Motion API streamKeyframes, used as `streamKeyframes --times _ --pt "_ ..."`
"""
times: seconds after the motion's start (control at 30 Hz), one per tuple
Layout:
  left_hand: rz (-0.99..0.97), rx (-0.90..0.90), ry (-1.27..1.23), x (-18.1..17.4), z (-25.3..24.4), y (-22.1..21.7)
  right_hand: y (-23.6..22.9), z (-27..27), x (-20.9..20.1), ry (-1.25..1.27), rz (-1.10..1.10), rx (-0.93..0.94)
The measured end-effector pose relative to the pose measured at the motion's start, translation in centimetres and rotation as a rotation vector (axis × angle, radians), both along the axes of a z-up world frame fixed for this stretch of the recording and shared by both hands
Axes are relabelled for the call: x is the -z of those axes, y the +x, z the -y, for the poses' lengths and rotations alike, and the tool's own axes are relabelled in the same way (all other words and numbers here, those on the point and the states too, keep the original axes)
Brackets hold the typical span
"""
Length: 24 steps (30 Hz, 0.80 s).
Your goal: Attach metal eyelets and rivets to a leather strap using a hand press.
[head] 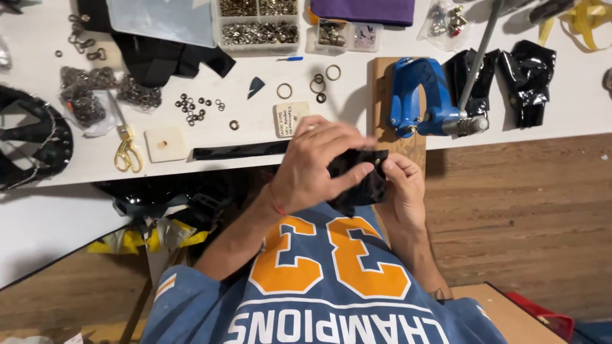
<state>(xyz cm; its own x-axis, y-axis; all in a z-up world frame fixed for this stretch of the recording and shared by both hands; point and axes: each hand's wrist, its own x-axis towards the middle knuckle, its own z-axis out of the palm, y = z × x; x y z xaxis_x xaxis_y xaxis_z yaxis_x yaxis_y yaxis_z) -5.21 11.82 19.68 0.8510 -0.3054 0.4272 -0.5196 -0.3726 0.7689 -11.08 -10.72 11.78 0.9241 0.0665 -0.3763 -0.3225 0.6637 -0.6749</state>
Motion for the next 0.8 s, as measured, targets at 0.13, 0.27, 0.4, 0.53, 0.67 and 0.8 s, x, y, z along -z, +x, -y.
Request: streamKeyframes --times 0.13,0.27,0.4,0.53,0.67,0.8 --pt "-0.492 0.183 -0.240 0.5 -1.5 0.5 1.2 -1.6 -1.5 0.024 -0.053 -0.098" --pt "-0.671 0.224 -0.463 3.5 -1.5 -0.1 2.4 -3.5 -4.3 0.069 -0.145 -0.176" --pt "-0.641 0.198 -0.540 4.1 -1.7 -0.2 2.8 -3.2 -2.1 0.034 -0.038 -0.155" --pt "-0.665 0.174 -0.581 4.9 -1.9 -0.3 4.2 -3.4 -1.5 -0.243 0.163 -0.097" --pt "-0.556 0.189 -0.571 5.9 -1.8 -0.2 4.6 -2.3 0.1 -0.570 0.285 -0.133" --pt "-0.651 0.116 -0.685 7.4 -1.5 -0.7 5.5 -2.4 -0.7 -0.432 0.290 -0.203"
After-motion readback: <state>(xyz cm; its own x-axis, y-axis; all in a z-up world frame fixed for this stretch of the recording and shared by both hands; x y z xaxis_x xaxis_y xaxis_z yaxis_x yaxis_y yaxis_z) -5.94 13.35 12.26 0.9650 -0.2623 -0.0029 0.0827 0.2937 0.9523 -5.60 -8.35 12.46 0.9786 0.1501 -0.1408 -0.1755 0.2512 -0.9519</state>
